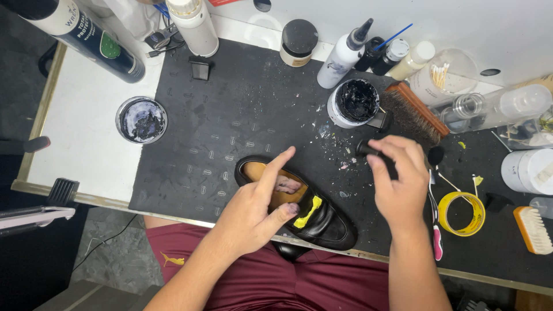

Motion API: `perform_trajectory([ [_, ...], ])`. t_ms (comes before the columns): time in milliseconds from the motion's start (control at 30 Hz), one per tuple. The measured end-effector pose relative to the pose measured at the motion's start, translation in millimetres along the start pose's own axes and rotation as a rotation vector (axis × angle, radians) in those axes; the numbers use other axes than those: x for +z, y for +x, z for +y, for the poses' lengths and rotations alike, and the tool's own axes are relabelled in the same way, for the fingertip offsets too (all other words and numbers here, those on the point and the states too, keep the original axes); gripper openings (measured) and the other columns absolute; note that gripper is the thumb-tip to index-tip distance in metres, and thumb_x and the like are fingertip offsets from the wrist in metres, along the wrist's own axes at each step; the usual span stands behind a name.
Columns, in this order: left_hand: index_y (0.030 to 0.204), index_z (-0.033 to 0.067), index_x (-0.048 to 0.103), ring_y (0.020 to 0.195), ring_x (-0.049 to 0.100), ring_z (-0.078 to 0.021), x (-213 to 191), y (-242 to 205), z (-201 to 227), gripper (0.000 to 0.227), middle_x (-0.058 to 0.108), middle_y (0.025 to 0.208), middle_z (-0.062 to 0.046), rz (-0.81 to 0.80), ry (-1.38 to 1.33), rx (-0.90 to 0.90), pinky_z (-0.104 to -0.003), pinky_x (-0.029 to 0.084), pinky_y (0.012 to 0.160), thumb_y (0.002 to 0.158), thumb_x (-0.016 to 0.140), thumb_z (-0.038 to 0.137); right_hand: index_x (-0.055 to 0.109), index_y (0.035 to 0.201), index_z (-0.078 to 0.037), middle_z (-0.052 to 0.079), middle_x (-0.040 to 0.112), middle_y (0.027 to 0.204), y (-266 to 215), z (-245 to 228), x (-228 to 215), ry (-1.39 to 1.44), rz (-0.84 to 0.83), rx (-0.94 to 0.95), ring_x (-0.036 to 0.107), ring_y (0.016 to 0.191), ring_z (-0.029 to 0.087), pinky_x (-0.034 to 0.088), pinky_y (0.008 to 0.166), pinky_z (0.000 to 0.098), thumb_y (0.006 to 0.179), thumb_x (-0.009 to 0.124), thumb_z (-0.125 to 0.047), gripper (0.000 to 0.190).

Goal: The person applies black polish to a black leather loafer using a small applicator and a toothbrush. They repeatedly rub the polish into the shoe's surface, focusing on the toe, sides, and heel, while the shoe rests on a workbench.

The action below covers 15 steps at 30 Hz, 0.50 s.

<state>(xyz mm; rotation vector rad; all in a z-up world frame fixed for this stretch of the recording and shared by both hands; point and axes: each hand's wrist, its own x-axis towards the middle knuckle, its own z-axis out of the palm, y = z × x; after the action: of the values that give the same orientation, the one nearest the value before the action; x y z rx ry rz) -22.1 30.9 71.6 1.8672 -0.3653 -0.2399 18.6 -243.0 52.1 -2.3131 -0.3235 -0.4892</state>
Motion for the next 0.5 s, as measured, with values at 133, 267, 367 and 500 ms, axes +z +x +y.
perform_trajectory([
  [133, 0.155, 0.0088, 0.038, 0.102, 0.070, -0.0342, -8, -1, -7, 0.081, 0.076, 0.101, -0.014, -0.049, 0.327, 0.021, -0.044, 0.054, 0.088, 0.086, 0.070, 0.036, 0.074, 0.114, -0.002, 0.014, 0.068, 0.113, 48, 17, 2, -0.157, 0.022, -0.095, 0.059, 0.107, 0.035, 0.046, 0.100, 0.0405, 0.094, 0.074, -0.001, 0.020],
  [267, 0.150, 0.0111, 0.048, 0.084, 0.068, -0.0316, -16, -7, -11, 0.069, 0.072, 0.080, -0.012, -0.111, 0.482, 0.033, -0.042, 0.053, 0.086, 0.087, 0.071, 0.030, 0.075, 0.114, -0.004, 0.012, 0.068, 0.115, 79, 29, 11, -0.187, -0.070, -0.179, 0.058, 0.109, 0.036, 0.046, 0.101, 0.0412, 0.093, 0.073, 0.000, 0.021],
  [367, 0.146, 0.0092, 0.052, 0.085, 0.069, -0.0297, -24, -12, -13, 0.061, 0.073, 0.082, -0.009, 0.007, 0.448, 0.146, -0.042, 0.053, 0.086, 0.089, 0.070, 0.024, 0.073, 0.116, -0.003, 0.012, 0.068, 0.116, 82, 30, 9, -0.141, -0.057, -0.160, 0.059, 0.111, 0.036, 0.047, 0.102, 0.0413, 0.095, 0.072, -0.001, 0.022],
  [500, 0.144, 0.0066, 0.057, 0.089, 0.071, -0.0262, -26, -10, -8, 0.053, 0.075, 0.090, -0.006, 0.153, 0.345, 0.188, -0.039, 0.054, 0.087, 0.097, 0.058, 0.031, 0.069, 0.124, -0.003, 0.013, 0.066, 0.108, 42, 24, -12, -0.074, 0.020, 0.147, 0.061, 0.095, 0.031, 0.051, 0.091, 0.0396, 0.095, 0.072, -0.007, 0.030],
])
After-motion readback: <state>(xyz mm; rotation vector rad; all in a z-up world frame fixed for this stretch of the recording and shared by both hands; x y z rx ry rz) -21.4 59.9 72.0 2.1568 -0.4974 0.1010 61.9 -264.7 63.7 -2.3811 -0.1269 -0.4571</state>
